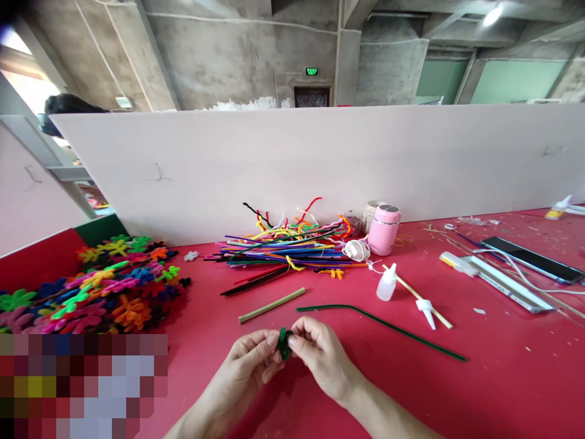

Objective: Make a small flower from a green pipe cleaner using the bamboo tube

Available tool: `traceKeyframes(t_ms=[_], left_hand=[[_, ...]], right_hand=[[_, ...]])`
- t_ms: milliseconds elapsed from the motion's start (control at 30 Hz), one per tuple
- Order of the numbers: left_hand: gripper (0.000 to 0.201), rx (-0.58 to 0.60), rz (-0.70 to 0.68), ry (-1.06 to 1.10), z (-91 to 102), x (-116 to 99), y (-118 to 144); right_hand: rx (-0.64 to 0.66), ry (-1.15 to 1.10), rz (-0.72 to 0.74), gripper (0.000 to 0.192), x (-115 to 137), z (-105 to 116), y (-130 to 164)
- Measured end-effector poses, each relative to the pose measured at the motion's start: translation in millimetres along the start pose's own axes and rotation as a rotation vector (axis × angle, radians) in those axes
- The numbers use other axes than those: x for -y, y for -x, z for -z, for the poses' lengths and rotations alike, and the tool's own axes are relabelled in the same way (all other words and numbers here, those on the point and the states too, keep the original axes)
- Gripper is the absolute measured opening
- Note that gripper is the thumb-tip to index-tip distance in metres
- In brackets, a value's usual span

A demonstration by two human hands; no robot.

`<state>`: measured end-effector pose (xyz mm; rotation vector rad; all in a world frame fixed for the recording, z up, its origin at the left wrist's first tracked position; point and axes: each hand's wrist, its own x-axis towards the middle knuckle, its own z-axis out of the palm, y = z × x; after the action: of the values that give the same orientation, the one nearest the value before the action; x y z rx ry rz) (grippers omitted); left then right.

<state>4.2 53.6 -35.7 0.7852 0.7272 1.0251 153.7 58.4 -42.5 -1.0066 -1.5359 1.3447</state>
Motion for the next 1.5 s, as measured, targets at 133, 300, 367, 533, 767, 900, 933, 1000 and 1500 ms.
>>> traceKeyframes(t_ms=[133,300,367,533,767,900,933,1000,1500], left_hand=[[0.020,-0.016,-0.005,-0.006,-2.3,-1.9,0.9],[0.013,-0.060,-0.026,-0.140,2.1,1.7,-0.6],[0.014,-0.083,-0.022,-0.167,4.2,3.4,-1.3],[0.016,-0.057,0.016,-0.211,4.1,3.1,0.3],[0.013,-0.026,-0.023,-0.121,-3.2,0.3,4.4],[0.009,-0.025,-0.014,-0.014,-4.9,-0.4,4.0],[0.009,-0.021,-0.015,0.012,-4.9,-0.6,3.8],[0.007,-0.030,-0.015,0.058,-4.8,-1.1,3.7],[0.006,-0.062,0.047,0.101,-0.1,-2.0,3.1]], right_hand=[[-0.012,-0.095,-0.050,0.020,-2.5,-1.9,0.4],[-0.030,-0.044,-0.007,0.022,0.6,-3.8,1.1],[-0.022,-0.008,0.012,0.021,2.3,-3.7,1.7],[0.003,0.036,0.029,0.018,6.0,-2.8,3.0],[0.022,-0.150,-0.079,0.020,5.6,-6.1,1.4],[-0.029,-0.177,-0.078,0.021,5.3,-9.4,3.0],[-0.043,-0.181,-0.071,0.021,5.4,-10.1,3.6],[-0.065,-0.193,-0.060,0.020,5.6,-11.1,4.5],[-0.045,0.078,0.060,0.010,10.0,-4.5,6.0]])
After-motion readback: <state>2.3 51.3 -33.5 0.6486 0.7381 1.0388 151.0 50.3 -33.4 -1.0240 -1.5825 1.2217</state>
